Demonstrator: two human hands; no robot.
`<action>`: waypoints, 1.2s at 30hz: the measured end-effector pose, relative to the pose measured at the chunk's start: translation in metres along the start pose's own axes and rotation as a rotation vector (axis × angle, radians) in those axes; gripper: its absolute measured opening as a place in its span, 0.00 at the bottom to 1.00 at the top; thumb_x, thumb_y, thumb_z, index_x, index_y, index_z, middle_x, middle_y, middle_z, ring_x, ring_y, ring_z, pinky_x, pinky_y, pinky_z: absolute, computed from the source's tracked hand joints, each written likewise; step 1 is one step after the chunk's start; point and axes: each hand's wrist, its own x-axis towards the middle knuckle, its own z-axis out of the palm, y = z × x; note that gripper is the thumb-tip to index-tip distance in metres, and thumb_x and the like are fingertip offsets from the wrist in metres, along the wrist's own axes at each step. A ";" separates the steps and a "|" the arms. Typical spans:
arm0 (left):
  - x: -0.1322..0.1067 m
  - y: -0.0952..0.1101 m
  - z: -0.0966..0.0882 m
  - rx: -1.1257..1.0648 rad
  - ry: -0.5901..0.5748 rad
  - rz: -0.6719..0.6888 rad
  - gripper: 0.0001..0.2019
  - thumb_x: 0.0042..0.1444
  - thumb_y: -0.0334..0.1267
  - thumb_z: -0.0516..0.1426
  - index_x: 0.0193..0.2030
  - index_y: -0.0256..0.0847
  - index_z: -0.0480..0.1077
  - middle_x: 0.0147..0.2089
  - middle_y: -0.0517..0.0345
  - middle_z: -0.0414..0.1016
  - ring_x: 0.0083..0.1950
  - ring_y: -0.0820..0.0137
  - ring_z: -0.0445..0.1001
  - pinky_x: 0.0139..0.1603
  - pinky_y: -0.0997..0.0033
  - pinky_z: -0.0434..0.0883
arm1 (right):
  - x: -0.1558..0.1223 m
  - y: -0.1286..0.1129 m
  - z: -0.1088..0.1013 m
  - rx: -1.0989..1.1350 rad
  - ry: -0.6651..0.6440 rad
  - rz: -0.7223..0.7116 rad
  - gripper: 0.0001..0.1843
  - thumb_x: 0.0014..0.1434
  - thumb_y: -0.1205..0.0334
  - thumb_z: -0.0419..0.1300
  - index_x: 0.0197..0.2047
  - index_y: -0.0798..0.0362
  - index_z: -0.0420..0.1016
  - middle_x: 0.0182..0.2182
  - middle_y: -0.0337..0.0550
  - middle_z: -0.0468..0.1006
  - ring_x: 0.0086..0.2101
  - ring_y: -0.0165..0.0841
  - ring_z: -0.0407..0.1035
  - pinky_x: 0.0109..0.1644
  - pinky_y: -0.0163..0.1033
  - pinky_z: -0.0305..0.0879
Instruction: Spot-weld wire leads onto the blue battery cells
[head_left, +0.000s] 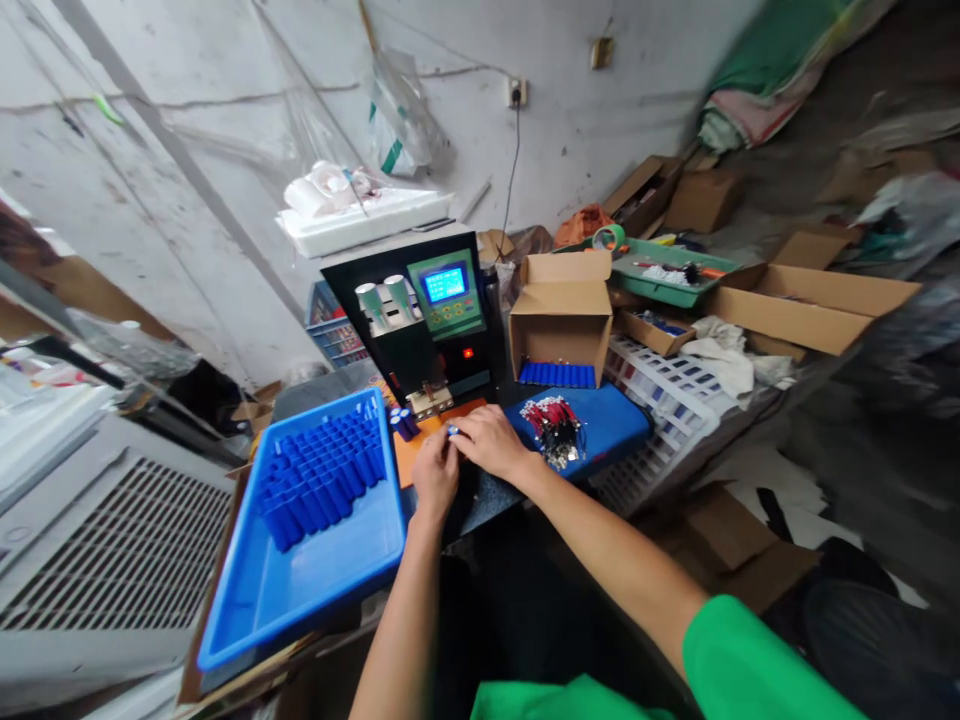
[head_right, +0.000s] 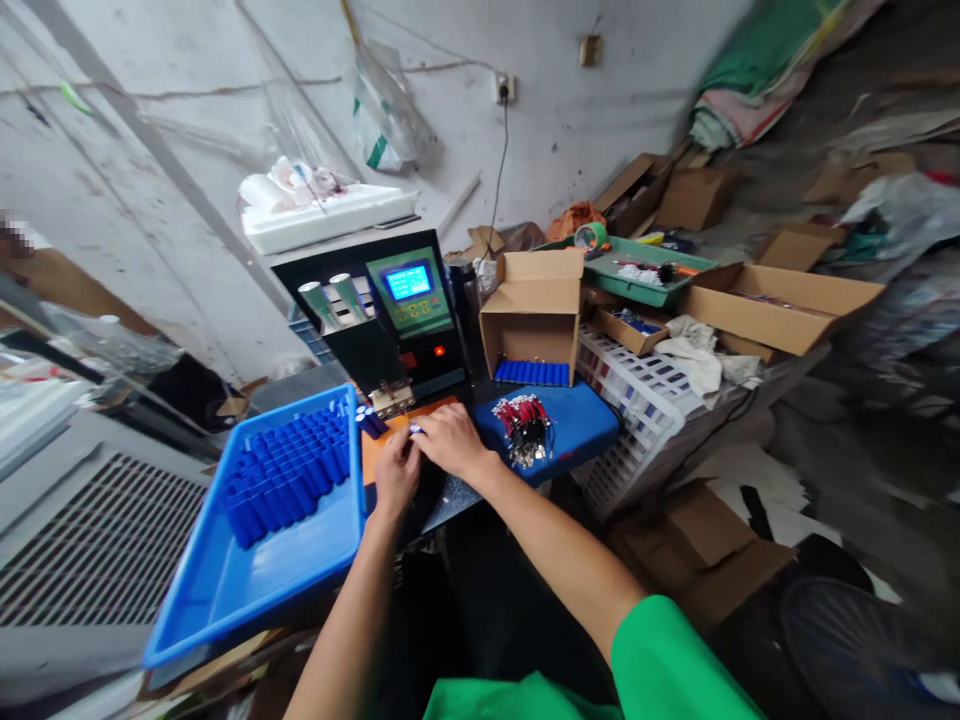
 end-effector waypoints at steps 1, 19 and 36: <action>0.001 0.000 0.000 0.003 0.011 -0.003 0.19 0.63 0.43 0.52 0.56 0.39 0.73 0.50 0.47 0.80 0.49 0.61 0.78 0.51 0.61 0.74 | 0.000 0.002 0.002 -0.007 0.003 0.009 0.11 0.67 0.61 0.57 0.47 0.56 0.79 0.39 0.50 0.83 0.43 0.39 0.73 0.52 0.44 0.62; 0.006 0.004 0.003 0.277 0.112 0.092 0.15 0.63 0.47 0.55 0.50 0.45 0.76 0.45 0.56 0.82 0.43 0.63 0.80 0.41 0.67 0.70 | 0.053 0.190 -0.010 -0.341 0.057 0.355 0.15 0.68 0.62 0.56 0.52 0.55 0.79 0.48 0.52 0.83 0.49 0.42 0.76 0.57 0.42 0.63; 0.003 0.002 0.004 0.293 0.109 0.130 0.14 0.63 0.46 0.55 0.50 0.44 0.75 0.46 0.56 0.82 0.44 0.63 0.79 0.43 0.67 0.69 | 0.052 0.207 0.009 -0.353 -0.066 0.315 0.16 0.65 0.60 0.60 0.54 0.58 0.76 0.52 0.57 0.79 0.57 0.43 0.69 0.69 0.54 0.49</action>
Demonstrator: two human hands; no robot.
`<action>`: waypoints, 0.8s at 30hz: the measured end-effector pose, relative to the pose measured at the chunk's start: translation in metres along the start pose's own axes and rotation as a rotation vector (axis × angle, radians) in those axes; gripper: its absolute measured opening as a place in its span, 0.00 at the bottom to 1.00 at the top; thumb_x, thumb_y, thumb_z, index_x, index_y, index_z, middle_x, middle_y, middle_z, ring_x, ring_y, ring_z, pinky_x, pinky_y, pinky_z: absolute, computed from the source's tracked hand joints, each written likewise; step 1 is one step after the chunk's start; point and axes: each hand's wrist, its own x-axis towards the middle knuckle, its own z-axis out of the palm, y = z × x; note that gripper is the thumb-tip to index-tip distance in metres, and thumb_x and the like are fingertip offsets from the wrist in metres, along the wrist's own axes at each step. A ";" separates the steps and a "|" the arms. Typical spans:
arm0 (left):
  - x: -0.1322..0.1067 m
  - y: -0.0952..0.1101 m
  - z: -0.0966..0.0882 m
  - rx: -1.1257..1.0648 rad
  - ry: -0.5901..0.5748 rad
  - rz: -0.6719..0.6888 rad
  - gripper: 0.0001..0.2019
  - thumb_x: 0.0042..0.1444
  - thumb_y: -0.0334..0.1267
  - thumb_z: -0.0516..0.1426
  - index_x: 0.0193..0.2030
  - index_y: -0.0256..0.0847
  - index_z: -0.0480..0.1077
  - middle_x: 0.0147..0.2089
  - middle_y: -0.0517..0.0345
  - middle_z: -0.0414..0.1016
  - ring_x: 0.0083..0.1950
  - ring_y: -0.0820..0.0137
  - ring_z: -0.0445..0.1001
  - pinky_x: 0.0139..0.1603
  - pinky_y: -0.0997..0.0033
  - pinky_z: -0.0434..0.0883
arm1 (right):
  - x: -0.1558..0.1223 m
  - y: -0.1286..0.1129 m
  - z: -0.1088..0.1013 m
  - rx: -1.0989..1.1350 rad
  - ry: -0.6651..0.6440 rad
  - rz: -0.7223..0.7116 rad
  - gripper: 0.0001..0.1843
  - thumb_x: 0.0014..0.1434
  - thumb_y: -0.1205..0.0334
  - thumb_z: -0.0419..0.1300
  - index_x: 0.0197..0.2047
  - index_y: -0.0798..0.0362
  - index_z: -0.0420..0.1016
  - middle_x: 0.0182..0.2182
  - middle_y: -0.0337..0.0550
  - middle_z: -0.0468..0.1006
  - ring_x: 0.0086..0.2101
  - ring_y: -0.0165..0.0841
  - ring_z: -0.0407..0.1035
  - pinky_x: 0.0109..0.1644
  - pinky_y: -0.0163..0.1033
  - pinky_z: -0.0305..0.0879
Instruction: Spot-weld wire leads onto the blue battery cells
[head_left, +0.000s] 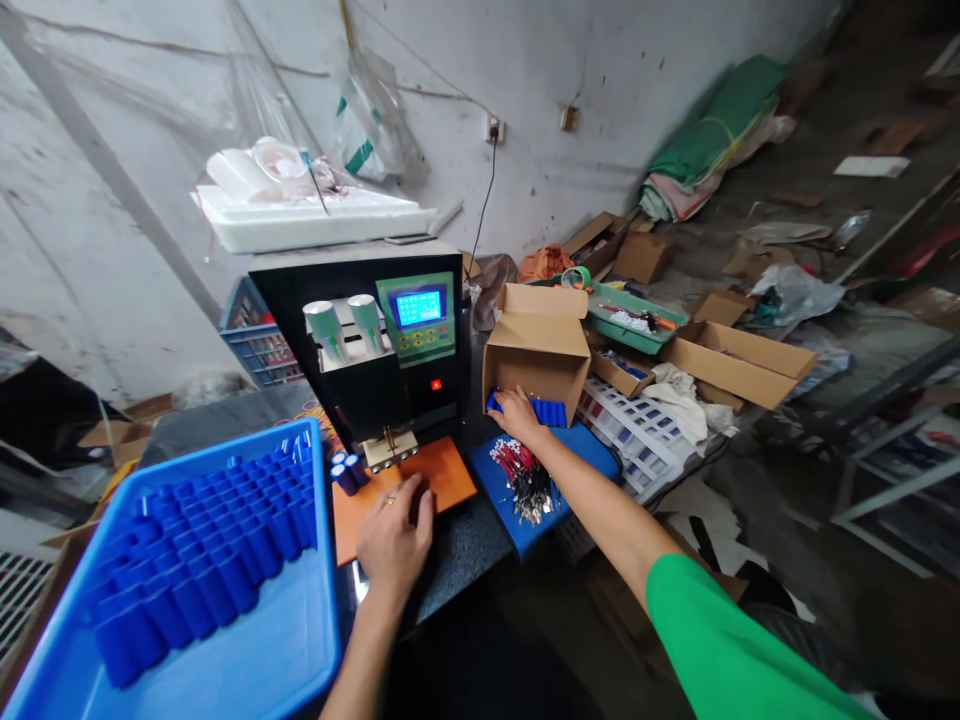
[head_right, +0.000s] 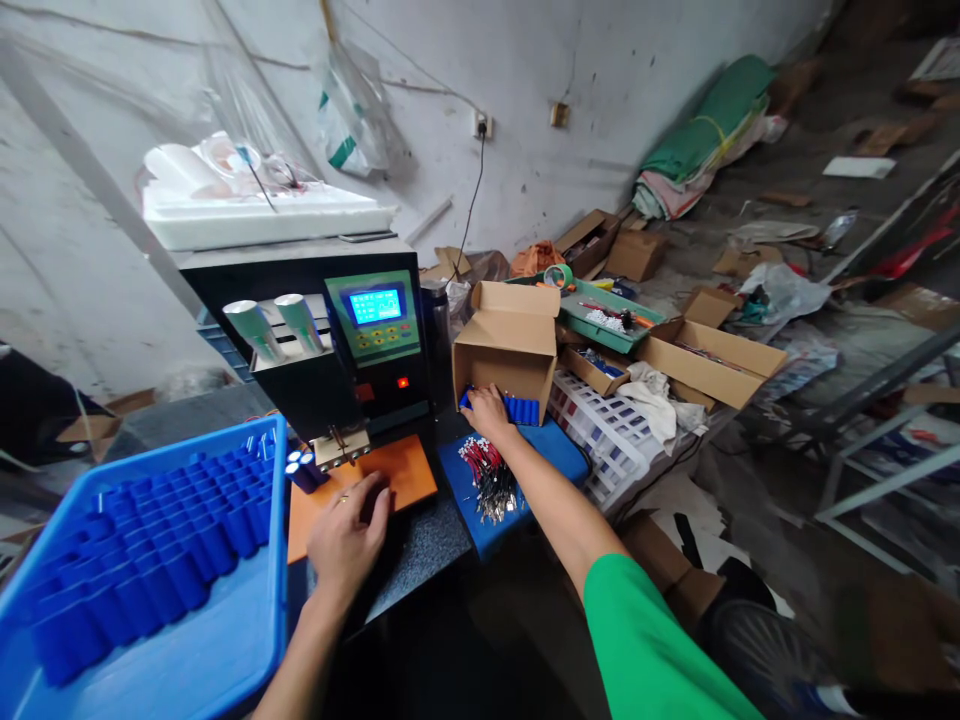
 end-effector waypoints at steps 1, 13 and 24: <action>0.000 0.000 0.000 0.002 -0.006 -0.005 0.14 0.63 0.46 0.55 0.50 0.44 0.75 0.46 0.55 0.82 0.45 0.63 0.79 0.43 0.66 0.69 | 0.000 0.000 -0.001 0.006 0.001 -0.003 0.16 0.65 0.61 0.60 0.54 0.58 0.76 0.52 0.58 0.79 0.57 0.43 0.69 0.69 0.54 0.50; 0.002 0.003 0.001 -0.011 -0.070 -0.050 0.17 0.63 0.47 0.53 0.52 0.45 0.75 0.47 0.53 0.81 0.47 0.60 0.78 0.46 0.64 0.69 | -0.026 0.017 -0.032 0.345 0.270 0.004 0.20 0.66 0.67 0.53 0.57 0.59 0.76 0.54 0.54 0.79 0.57 0.38 0.70 0.64 0.43 0.63; 0.005 0.007 -0.004 -0.032 -0.098 -0.016 0.16 0.63 0.46 0.53 0.52 0.44 0.74 0.48 0.53 0.82 0.49 0.59 0.77 0.49 0.63 0.69 | -0.079 0.031 -0.047 0.298 0.019 0.334 0.10 0.60 0.66 0.58 0.34 0.54 0.82 0.33 0.45 0.84 0.38 0.36 0.77 0.45 0.36 0.69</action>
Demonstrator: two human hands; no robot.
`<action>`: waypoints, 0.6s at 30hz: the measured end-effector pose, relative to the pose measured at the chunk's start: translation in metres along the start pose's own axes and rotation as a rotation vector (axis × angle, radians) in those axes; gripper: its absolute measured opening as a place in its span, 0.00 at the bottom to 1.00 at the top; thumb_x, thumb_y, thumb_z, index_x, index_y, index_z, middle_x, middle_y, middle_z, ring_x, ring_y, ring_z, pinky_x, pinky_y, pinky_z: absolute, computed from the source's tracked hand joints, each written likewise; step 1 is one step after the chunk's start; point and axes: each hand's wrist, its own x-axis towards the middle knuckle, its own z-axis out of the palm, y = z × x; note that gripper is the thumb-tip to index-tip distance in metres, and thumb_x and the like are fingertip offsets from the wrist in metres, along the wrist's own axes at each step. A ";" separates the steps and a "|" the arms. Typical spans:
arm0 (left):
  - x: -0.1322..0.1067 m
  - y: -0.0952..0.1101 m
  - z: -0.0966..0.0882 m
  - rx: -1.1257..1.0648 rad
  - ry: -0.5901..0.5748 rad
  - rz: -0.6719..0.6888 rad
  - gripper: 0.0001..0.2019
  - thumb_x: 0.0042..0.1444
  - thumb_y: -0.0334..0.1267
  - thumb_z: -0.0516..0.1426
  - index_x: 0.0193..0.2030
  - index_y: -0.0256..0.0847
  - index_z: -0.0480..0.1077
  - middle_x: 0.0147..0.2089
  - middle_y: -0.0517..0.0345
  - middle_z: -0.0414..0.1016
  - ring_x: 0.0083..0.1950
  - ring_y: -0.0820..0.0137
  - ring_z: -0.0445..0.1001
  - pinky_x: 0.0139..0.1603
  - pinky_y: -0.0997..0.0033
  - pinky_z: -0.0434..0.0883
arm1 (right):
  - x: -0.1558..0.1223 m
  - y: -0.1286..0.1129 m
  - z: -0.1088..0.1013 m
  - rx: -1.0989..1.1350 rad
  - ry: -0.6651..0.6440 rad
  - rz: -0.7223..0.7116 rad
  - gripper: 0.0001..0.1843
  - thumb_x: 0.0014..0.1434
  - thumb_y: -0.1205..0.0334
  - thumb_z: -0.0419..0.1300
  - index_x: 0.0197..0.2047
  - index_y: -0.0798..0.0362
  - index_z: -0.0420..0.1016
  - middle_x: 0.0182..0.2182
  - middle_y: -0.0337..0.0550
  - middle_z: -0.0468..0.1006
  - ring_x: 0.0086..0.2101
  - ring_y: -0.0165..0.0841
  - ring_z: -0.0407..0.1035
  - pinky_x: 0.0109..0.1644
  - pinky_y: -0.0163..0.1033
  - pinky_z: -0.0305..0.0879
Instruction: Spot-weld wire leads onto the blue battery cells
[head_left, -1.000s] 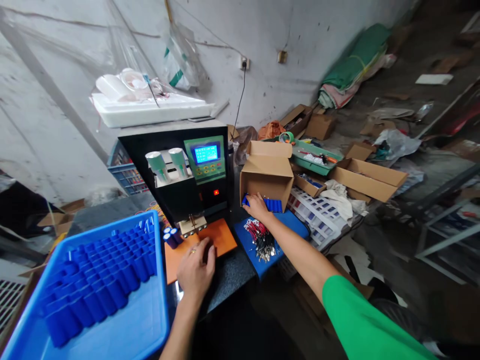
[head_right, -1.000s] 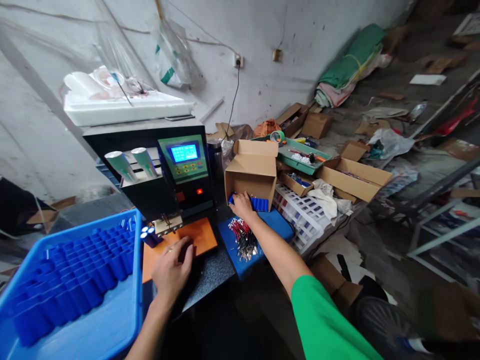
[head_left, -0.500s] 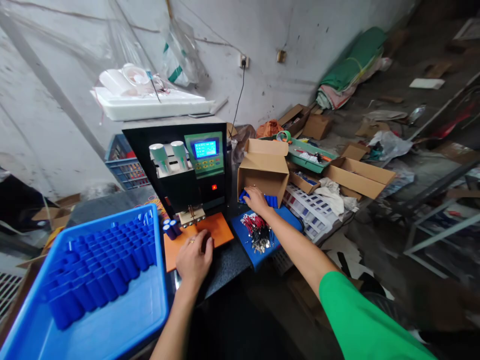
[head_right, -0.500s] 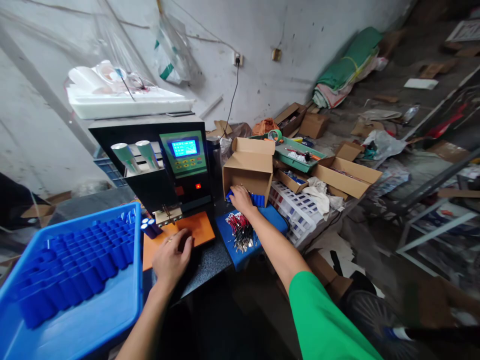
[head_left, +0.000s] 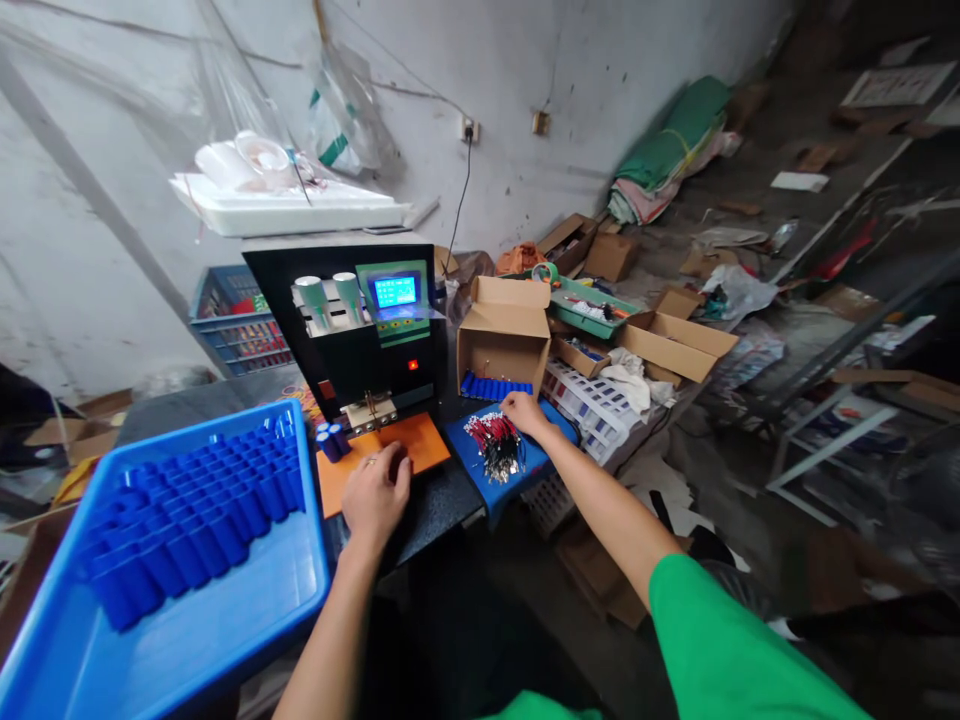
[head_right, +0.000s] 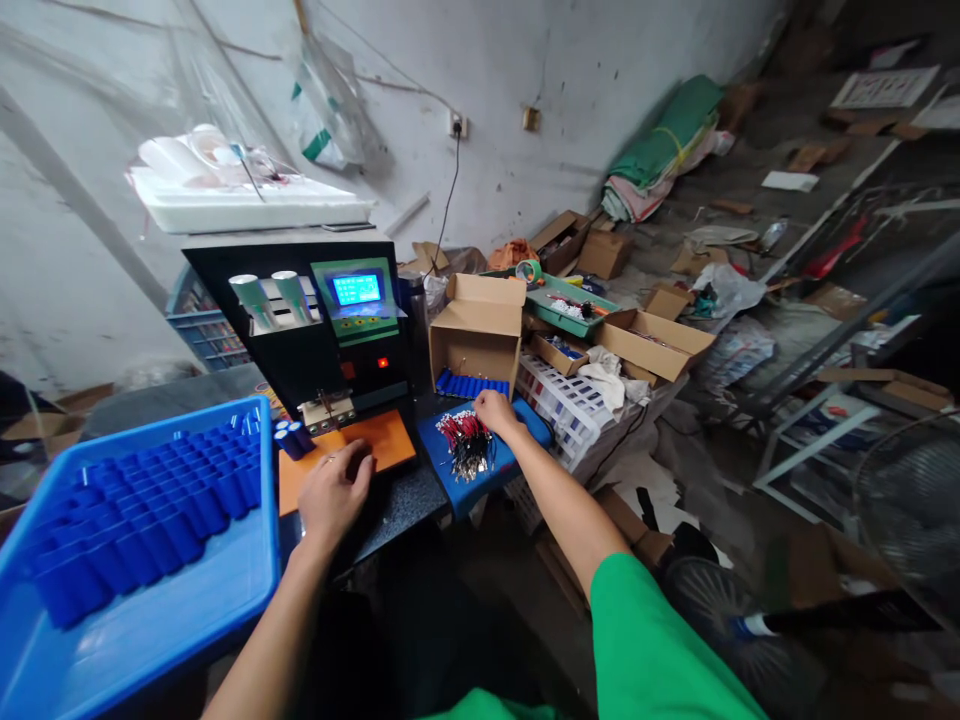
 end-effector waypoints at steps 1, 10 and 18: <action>0.000 0.000 0.000 0.002 -0.004 0.001 0.16 0.63 0.46 0.53 0.52 0.44 0.74 0.48 0.53 0.82 0.50 0.59 0.77 0.49 0.63 0.69 | -0.002 0.000 0.000 -0.013 -0.026 0.008 0.09 0.59 0.67 0.58 0.32 0.54 0.81 0.31 0.45 0.83 0.36 0.36 0.77 0.43 0.35 0.68; -0.001 0.001 -0.002 -0.004 0.012 0.023 0.17 0.63 0.45 0.52 0.52 0.44 0.74 0.47 0.51 0.81 0.48 0.58 0.76 0.49 0.62 0.68 | -0.007 -0.008 0.012 -0.032 -0.050 0.007 0.08 0.55 0.71 0.59 0.28 0.54 0.79 0.29 0.43 0.82 0.34 0.35 0.76 0.39 0.33 0.65; -0.002 -0.002 0.002 -0.003 0.007 0.031 0.17 0.64 0.45 0.51 0.52 0.43 0.75 0.47 0.49 0.81 0.47 0.57 0.75 0.47 0.61 0.68 | -0.010 -0.009 0.022 0.111 0.110 0.042 0.08 0.54 0.68 0.56 0.30 0.54 0.77 0.30 0.43 0.81 0.34 0.35 0.75 0.42 0.36 0.68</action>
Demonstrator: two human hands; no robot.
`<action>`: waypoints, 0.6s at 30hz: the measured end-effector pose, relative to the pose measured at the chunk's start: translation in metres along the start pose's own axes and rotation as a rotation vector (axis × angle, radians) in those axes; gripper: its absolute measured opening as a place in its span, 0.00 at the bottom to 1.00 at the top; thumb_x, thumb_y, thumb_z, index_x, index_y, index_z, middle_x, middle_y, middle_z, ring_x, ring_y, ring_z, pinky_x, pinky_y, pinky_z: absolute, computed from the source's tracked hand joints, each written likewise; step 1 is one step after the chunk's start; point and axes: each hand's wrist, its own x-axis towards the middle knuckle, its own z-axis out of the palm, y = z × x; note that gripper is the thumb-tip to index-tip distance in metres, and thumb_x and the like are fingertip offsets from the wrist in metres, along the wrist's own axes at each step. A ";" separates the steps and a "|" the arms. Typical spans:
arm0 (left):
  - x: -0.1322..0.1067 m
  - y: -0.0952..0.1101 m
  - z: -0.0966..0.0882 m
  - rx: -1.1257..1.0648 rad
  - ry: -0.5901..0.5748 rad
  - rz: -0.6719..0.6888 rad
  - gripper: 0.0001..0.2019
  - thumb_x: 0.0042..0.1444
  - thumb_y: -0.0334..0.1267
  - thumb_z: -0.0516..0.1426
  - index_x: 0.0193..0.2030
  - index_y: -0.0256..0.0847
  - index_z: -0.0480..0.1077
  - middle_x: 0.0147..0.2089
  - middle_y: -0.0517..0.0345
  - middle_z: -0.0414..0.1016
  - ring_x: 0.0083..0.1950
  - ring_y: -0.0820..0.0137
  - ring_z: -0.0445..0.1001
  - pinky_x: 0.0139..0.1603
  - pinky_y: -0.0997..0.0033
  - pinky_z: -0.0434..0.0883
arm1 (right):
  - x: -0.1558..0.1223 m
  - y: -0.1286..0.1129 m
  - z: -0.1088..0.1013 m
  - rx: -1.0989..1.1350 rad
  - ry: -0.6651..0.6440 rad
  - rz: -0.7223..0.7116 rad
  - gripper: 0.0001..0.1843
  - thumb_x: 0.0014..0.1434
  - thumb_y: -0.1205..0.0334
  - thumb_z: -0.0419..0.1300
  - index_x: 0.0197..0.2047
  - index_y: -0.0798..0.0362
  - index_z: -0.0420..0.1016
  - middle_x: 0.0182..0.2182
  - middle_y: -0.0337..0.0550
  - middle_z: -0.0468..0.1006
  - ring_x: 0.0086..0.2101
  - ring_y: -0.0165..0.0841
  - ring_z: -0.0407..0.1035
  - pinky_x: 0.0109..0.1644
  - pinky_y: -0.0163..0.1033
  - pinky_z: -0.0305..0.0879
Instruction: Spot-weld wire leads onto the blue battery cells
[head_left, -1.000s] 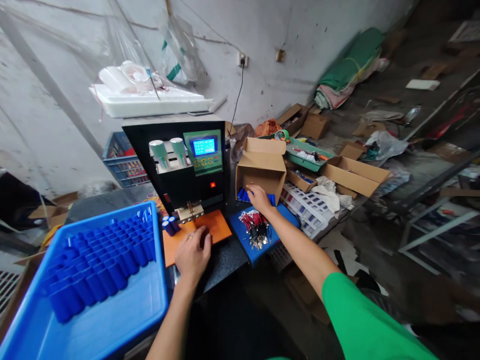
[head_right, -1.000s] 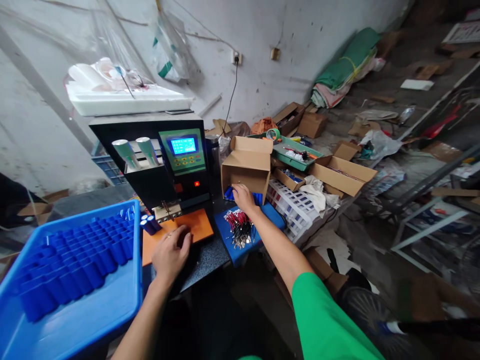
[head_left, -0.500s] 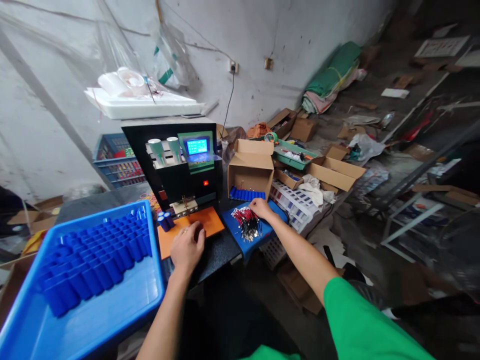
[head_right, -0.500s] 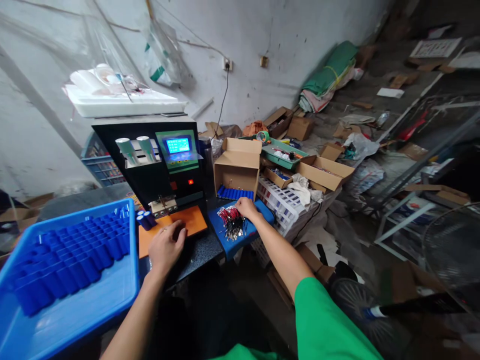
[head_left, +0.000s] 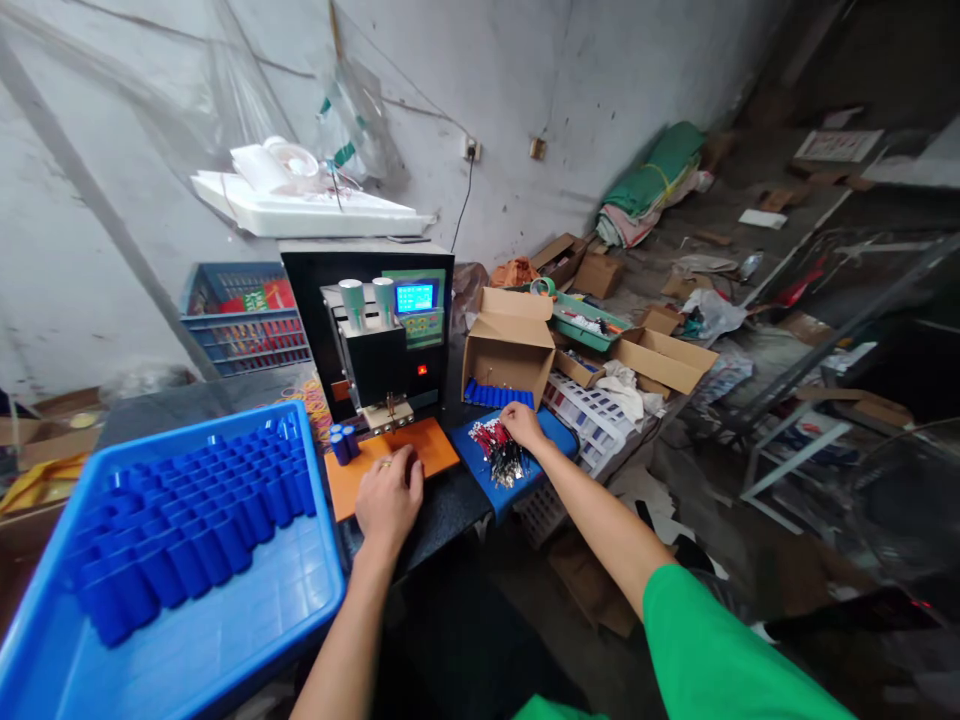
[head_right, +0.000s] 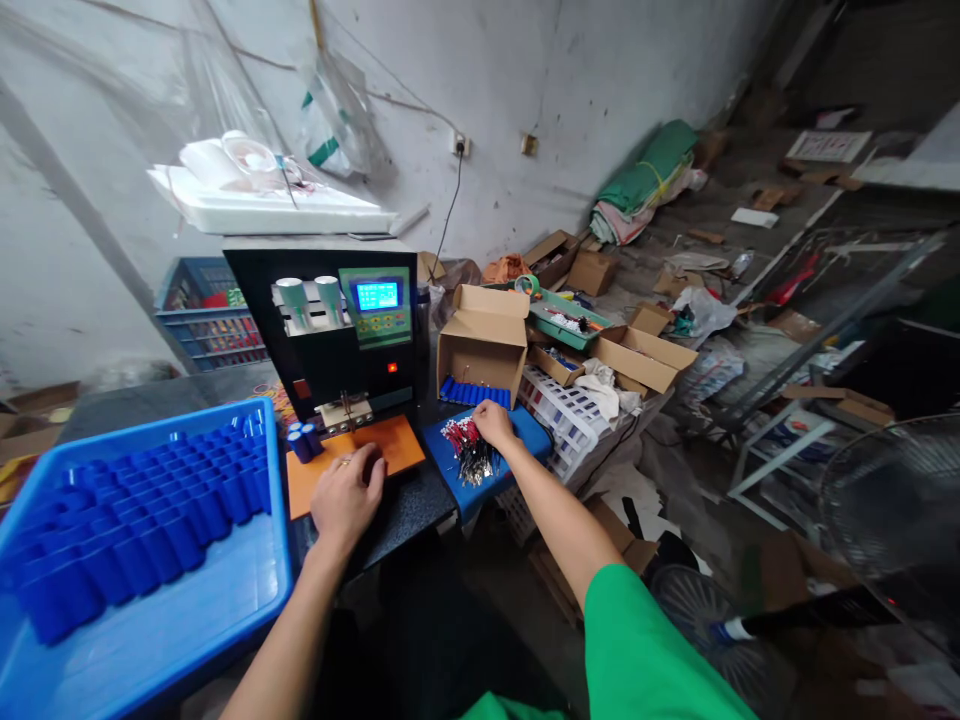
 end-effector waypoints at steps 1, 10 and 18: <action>0.000 -0.001 0.001 -0.007 0.003 0.000 0.17 0.64 0.44 0.51 0.52 0.43 0.75 0.46 0.48 0.81 0.47 0.57 0.75 0.47 0.60 0.68 | 0.001 0.000 -0.002 0.069 0.039 0.002 0.08 0.53 0.67 0.56 0.30 0.54 0.77 0.29 0.42 0.81 0.34 0.35 0.74 0.42 0.36 0.68; -0.001 -0.001 0.003 -0.020 0.026 -0.005 0.18 0.64 0.44 0.50 0.54 0.42 0.74 0.47 0.48 0.81 0.49 0.56 0.75 0.48 0.60 0.67 | 0.010 -0.018 -0.034 0.697 0.339 0.049 0.16 0.51 0.47 0.60 0.33 0.52 0.68 0.29 0.40 0.77 0.31 0.33 0.74 0.36 0.37 0.72; 0.003 0.000 0.000 -0.056 -0.008 -0.047 0.19 0.64 0.46 0.51 0.54 0.40 0.74 0.46 0.44 0.80 0.49 0.53 0.76 0.49 0.56 0.69 | -0.017 -0.059 -0.048 0.946 0.395 -0.002 0.15 0.52 0.50 0.64 0.34 0.52 0.69 0.30 0.39 0.77 0.30 0.30 0.73 0.37 0.36 0.73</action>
